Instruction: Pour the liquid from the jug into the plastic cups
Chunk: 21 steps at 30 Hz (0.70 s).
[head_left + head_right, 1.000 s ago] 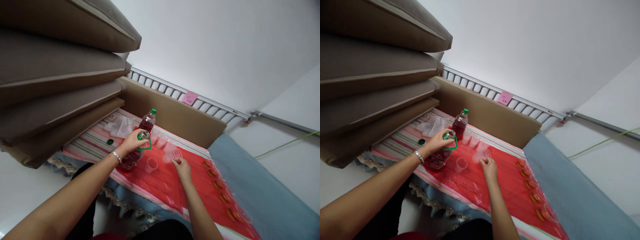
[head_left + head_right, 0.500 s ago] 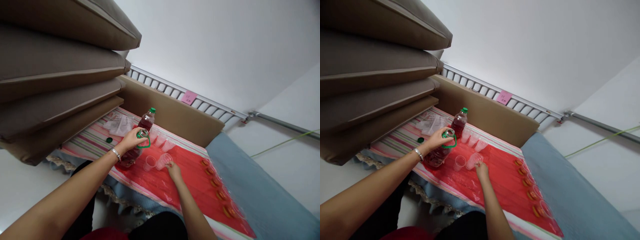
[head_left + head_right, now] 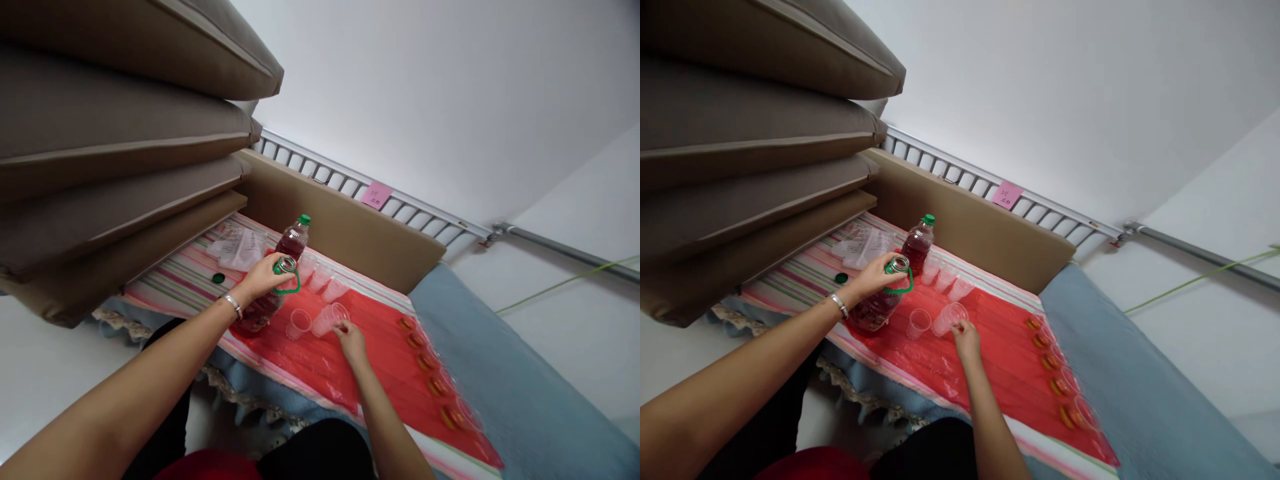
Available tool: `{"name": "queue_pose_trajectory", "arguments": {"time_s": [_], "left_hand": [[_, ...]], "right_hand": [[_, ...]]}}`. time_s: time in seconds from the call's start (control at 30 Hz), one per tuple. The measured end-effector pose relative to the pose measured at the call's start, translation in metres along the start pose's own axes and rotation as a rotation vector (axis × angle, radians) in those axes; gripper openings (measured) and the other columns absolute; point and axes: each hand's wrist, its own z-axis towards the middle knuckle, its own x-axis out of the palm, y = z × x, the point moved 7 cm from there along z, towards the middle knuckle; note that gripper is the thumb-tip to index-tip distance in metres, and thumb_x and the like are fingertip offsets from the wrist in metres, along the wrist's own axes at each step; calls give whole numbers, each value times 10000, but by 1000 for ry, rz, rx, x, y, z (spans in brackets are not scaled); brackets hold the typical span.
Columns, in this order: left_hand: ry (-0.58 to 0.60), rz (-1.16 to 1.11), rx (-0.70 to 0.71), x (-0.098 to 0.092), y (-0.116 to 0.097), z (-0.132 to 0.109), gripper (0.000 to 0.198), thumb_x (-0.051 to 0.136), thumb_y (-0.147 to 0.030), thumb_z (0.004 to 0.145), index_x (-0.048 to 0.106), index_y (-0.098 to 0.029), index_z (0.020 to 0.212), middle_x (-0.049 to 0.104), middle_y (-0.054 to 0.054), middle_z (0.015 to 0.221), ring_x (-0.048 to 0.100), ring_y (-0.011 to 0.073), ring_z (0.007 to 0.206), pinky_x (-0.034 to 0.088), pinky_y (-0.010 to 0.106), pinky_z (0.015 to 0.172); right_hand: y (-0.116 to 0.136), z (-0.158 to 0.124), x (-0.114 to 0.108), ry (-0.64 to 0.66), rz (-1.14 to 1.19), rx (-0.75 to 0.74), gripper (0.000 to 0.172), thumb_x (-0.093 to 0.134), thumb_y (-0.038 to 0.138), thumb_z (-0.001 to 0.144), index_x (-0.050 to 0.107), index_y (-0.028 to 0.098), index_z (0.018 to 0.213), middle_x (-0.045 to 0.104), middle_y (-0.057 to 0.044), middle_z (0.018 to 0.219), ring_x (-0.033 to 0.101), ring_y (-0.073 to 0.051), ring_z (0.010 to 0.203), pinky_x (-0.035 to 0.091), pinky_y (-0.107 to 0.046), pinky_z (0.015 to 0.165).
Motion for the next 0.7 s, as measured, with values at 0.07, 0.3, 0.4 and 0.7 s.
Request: {"name": "queue_pose_trajectory", "arguments": {"time_s": [0.07,0.3,0.4,0.7], "left_hand": [[5,-5,2,1,0,0,380,682,-348,727,622,-168,1057,693,74,1035,631,232,948,473,368,874],[-4,-5,1,0,1,0,379,681,-351,722,631,-174,1054,699,63,1028,634,233,950,476,368,879],[-3,-5,-6,0,0,0,376,685,-351,716,636,-174,1044,701,61,1018,641,232,933,485,367,866],[0,-7,-33,-2,-7,-2,360,683,-331,716,627,-176,1037,704,70,1031,646,237,950,489,379,881]], "right_hand": [[0,-1,-2,-7,2,-2,85,582,229,675,662,205,689,727,-60,804,676,-234,810,497,-331,774],[-5,-5,-8,-16,-15,39,57,597,199,648,639,206,610,718,-59,728,676,-238,742,495,-322,708],[-8,-6,-7,-16,-18,65,67,595,182,639,625,213,588,713,-51,682,674,-235,704,487,-309,662],[6,1,-29,-34,6,18,57,590,229,641,642,229,619,714,-28,653,689,-228,687,488,-296,643]]}}
